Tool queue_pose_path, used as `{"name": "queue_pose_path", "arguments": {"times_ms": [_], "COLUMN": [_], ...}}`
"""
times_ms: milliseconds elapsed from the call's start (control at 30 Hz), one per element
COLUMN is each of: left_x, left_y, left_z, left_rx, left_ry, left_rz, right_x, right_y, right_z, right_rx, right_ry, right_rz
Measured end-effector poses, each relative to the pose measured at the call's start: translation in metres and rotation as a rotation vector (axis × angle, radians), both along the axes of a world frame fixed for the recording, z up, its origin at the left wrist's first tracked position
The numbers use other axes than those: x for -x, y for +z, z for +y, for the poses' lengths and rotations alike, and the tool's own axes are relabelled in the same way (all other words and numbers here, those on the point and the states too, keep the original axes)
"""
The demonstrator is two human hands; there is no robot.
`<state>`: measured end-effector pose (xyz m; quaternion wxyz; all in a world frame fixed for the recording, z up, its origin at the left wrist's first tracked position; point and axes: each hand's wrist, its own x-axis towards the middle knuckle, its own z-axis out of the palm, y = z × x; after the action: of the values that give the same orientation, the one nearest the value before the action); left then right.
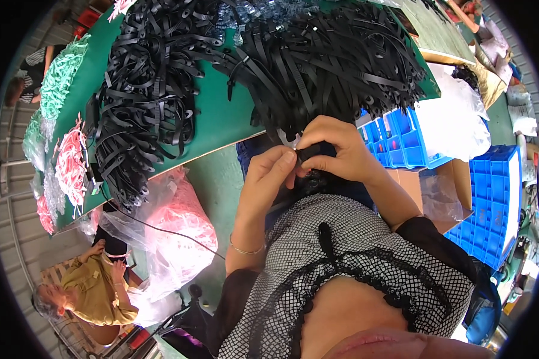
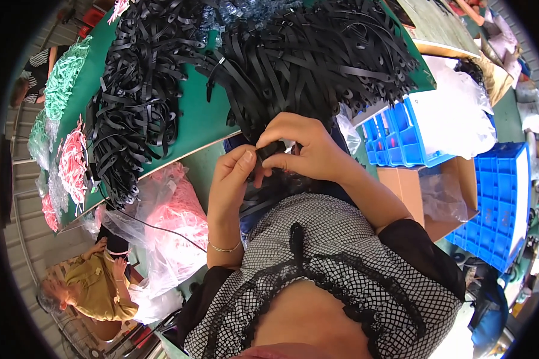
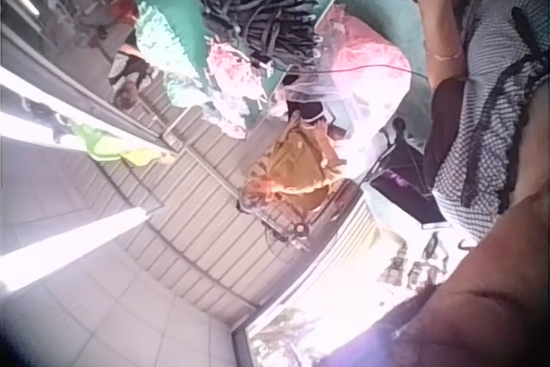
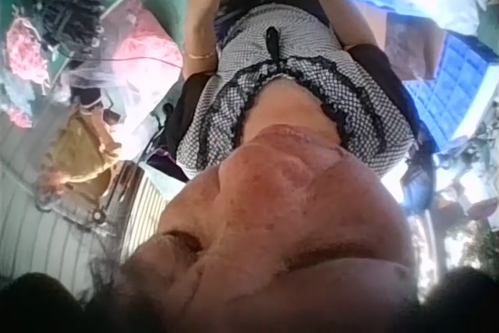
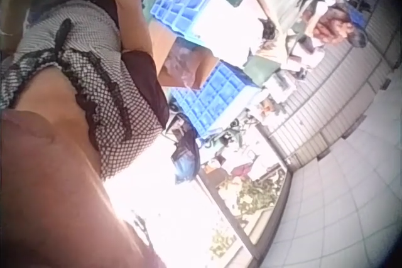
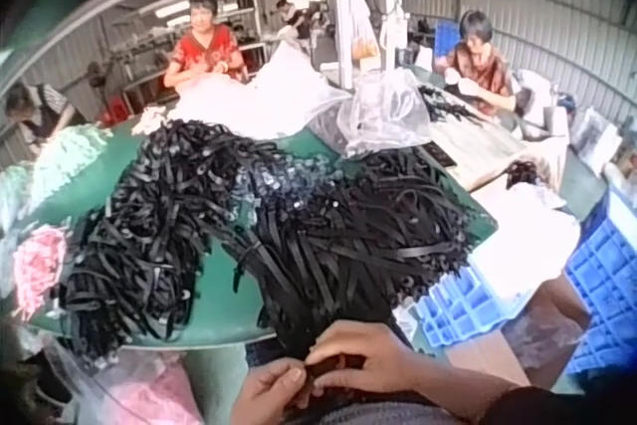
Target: The person assembles straps by inserting plastic buckles onto black straps by hand at a workbench.
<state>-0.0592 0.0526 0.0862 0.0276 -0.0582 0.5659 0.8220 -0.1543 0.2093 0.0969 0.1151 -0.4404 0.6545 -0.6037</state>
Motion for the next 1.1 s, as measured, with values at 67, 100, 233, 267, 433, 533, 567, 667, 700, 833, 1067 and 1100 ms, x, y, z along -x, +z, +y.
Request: {"name": "queue_pose_path", "arguments": {"times_ms": [67, 100, 233, 267, 433, 533, 567, 667, 700, 833, 1067, 1100], "left_x": [-0.002, -0.002, -0.002, -0.003, -0.001, -0.008, -0.014, -0.024, -0.030, -0.050, -0.086, -0.085], "left_y": [0.000, 0.001, 0.000, 0.000, -0.001, 0.009, 0.014, -0.001, -0.018, -0.070, -0.096, -0.094], "left_z": [-0.001, 0.000, 0.005, 0.005, -0.001, -0.019, -0.026, -0.046, -0.052, -0.059, -0.071, -0.070], "left_rx": [0.041, 0.040, -0.102, -0.141, -0.069, 0.164, 0.337, 0.452, 0.517, 0.443, 1.081, 1.137], "left_ry": [-0.068, -0.068, -0.047, -0.054, -0.104, -0.167, -0.178, -0.299, -0.343, -0.493, -0.444, -0.405], "left_rz": [0.033, 0.028, 0.051, 0.040, 0.058, 0.029, -0.004, -0.130, -0.145, -0.309, -0.195, -0.103], "right_x": [-0.001, -0.004, -0.006, -0.007, -0.003, 0.004, 0.007, 0.013, 0.011, 0.000, 0.034, 0.048], "right_y": [-0.006, -0.010, -0.017, -0.018, -0.011, 0.001, 0.004, 0.011, 0.011, -0.040, 0.022, 0.029], "right_z": [0.002, 0.000, 0.001, 0.001, 0.009, 0.027, 0.035, 0.069, 0.074, 0.084, 0.034, 0.027], "right_rx": [-0.028, 0.069, 0.235, 0.275, 0.133, -0.018, -0.112, -0.326, -0.423, -0.658, -0.269, -0.286], "right_ry": [0.030, 0.057, 0.139, 0.166, 0.109, 0.026, 0.001, -0.076, -0.071, 0.054, -0.245, -0.352], "right_rz": [-0.083, -0.255, -0.524, -0.587, -0.576, -0.393, -0.275, -0.174, -0.255, 0.228, 0.487, 0.623]}}
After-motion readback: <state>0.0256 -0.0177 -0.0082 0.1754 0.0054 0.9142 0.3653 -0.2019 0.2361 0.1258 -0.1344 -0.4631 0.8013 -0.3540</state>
